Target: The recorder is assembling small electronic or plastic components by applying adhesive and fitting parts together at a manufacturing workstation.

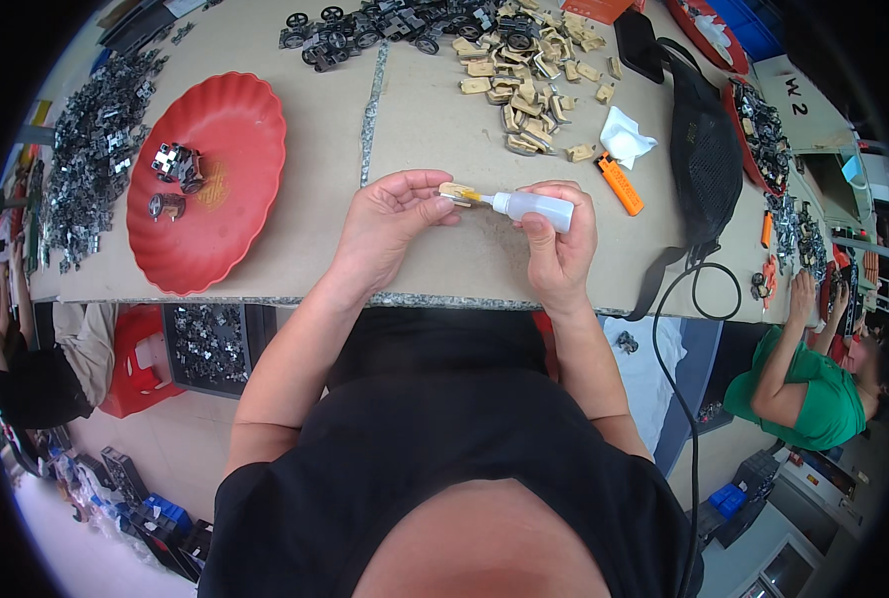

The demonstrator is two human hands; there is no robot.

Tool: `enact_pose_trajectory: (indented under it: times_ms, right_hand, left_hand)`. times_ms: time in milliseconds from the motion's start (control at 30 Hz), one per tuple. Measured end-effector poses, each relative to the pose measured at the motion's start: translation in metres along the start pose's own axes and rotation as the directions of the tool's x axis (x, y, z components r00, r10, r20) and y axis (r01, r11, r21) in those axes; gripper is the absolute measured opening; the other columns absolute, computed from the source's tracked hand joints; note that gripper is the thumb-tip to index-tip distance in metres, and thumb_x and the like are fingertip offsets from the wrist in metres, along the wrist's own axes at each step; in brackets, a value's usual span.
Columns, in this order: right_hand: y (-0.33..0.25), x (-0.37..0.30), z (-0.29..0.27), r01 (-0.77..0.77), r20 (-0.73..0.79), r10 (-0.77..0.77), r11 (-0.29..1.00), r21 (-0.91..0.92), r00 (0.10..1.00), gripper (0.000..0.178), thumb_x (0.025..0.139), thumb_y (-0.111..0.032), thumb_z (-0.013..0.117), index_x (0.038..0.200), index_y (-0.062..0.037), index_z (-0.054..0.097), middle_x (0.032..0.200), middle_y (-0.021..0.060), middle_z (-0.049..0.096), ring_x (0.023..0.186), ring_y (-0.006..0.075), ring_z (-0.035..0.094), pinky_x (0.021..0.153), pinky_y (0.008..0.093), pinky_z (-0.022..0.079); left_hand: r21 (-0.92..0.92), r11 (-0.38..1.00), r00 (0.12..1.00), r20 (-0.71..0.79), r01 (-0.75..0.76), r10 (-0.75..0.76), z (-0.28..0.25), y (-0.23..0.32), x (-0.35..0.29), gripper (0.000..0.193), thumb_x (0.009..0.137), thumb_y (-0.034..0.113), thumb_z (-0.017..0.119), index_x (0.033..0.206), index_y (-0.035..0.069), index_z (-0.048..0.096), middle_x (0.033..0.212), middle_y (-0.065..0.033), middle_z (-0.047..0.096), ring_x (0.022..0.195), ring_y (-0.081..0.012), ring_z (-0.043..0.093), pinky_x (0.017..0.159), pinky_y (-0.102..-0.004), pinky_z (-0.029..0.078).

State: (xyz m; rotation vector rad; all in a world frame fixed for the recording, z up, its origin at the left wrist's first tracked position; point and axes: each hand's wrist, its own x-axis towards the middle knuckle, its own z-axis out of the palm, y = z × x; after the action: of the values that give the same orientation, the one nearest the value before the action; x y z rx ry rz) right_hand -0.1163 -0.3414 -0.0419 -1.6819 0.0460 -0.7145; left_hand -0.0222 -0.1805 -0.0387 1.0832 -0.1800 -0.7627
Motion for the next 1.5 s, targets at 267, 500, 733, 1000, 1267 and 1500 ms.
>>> enact_pose_trajectory:
  times_ms: [267,500,733,1000,1267,1500]
  right_hand:
    - [-0.0007,-0.0002,0.0003,0.018,-0.008,-0.018,0.999,-0.029,1.0,0.025,0.084,-0.016,0.06,0.097,0.0011,0.047,0.089,0.0123,0.054,0.079,0.0178,0.053,0.071,0.0263,0.043]
    - [0.0003,0.0008,-0.0001,0.107,-0.004,-0.108,0.988,-0.112,0.994,0.025,0.084,-0.017,0.061,0.097,0.0009,0.048,0.089,0.0125,0.055,0.078,0.0178,0.053,0.069,0.026,0.044]
    - [-0.0009,0.0011,-0.0011,0.12,-0.004,-0.121,0.983,-0.138,0.993,0.026,0.083,-0.016,0.061,0.097,0.0006,0.048,0.088,0.0123,0.055,0.077,0.0183,0.053,0.068,0.0268,0.044]
    - [-0.0002,0.0007,-0.003,0.131,0.008,-0.131,0.98,-0.153,0.991,0.026,0.083,-0.015,0.062,0.097,0.0003,0.048,0.088,0.0118,0.055,0.077,0.019,0.053,0.068,0.0273,0.044]
    - [0.0033,-0.0017,-0.0062,0.118,0.044,-0.112,0.978,-0.171,0.993,0.027,0.088,-0.02,0.054,0.1,0.001,0.043,0.094,0.0119,0.051,0.071,0.0119,0.052,0.063,0.0226,0.045]
    - [0.0044,-0.0003,-0.0046,0.014,-0.008,-0.014,1.0,-0.014,1.0,0.024,0.089,-0.018,0.052,0.101,0.0003,0.042,0.094,0.0104,0.051,0.073,0.0116,0.053,0.065,0.0228,0.045]
  left_hand:
    - [-0.004,1.0,1.0,0.012,0.001,-0.001,-0.0008,-0.0007,-0.0002,0.023,0.083,-0.001,0.056,0.106,-0.005,0.054,0.094,-0.0134,0.062,0.082,-0.0169,0.061,0.076,-0.0273,0.051]
    - [-0.007,1.0,1.0,0.013,-0.004,0.004,-0.001,-0.0006,-0.0003,0.023,0.083,-0.001,0.056,0.105,-0.005,0.054,0.093,-0.0134,0.062,0.083,-0.0169,0.061,0.076,-0.0273,0.051]
    - [0.005,1.0,1.0,-0.011,-0.006,0.006,-0.001,-0.0012,0.0,0.023,0.083,-0.002,0.056,0.105,-0.005,0.054,0.094,-0.0139,0.062,0.081,-0.017,0.061,0.076,-0.0273,0.051]
    - [-0.015,1.0,1.0,-0.016,-0.014,0.014,-0.0008,-0.0017,0.0002,0.022,0.082,-0.002,0.056,0.104,-0.005,0.054,0.093,-0.0142,0.062,0.082,-0.0172,0.061,0.076,-0.0275,0.051]
    - [-0.005,1.0,1.0,-0.009,0.003,-0.003,-0.0012,0.0002,0.0005,0.022,0.083,0.0,0.056,0.105,-0.005,0.053,0.093,-0.0142,0.063,0.082,-0.0175,0.061,0.075,-0.0274,0.051]
    - [0.007,1.0,1.0,-0.015,0.002,-0.002,0.0,-0.0007,-0.0001,0.022,0.083,0.001,0.057,0.105,-0.004,0.054,0.092,-0.0135,0.063,0.081,-0.0171,0.062,0.074,-0.0271,0.052]
